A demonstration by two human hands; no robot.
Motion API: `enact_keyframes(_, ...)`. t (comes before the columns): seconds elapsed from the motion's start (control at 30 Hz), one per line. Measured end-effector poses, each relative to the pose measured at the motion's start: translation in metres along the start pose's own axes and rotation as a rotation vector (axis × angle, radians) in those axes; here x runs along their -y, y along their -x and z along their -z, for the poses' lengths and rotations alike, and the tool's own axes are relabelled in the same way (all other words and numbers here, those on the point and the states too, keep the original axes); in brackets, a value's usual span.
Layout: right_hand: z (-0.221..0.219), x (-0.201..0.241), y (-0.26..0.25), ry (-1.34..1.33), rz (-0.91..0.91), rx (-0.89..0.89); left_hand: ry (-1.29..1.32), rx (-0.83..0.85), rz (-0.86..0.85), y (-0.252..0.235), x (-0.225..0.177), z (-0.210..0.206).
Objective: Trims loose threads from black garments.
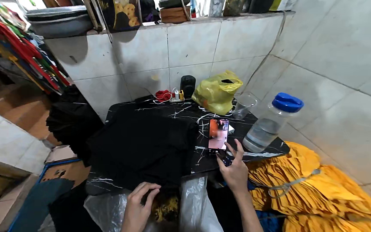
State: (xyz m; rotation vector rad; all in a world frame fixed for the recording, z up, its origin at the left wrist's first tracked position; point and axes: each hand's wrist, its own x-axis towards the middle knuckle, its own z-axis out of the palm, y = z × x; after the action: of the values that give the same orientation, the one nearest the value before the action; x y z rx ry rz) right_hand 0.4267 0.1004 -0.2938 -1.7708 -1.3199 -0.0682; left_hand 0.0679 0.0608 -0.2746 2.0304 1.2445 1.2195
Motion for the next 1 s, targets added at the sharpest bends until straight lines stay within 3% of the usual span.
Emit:
enact_keyframes(0.23, -0.006, 0.023, 0.013, -0.145, 0.001, -0.019, -0.151, -0.143, 0.065, -0.003, -0.005, -0.015)
enact_keyframes(0.47, -0.03, 0.082, 0.055, -0.391, 0.115, 0.179, -0.201, -0.304, 0.054, -0.018, -0.009, -0.047)
enact_keyframes(0.57, -0.04, 0.098, 0.069, -0.421, 0.045, 0.329, -0.13, -0.311, 0.018, -0.021, -0.014, -0.044)
enact_keyframes(0.77, -0.046, 0.121, 0.085, -0.552, -0.216, 0.778, 0.024, -0.127, 0.073, -0.037, -0.019, -0.02)
enact_keyframes(0.9, -0.057, 0.133, 0.103, -0.942, -0.327, 0.698, 0.023, -0.275, 0.011, -0.076, -0.018, -0.008)
enact_keyframes(1.0, -0.061, 0.141, 0.11, -0.986, -0.401, 0.606, -0.097, -0.255, 0.034, -0.109, 0.004, -0.008)
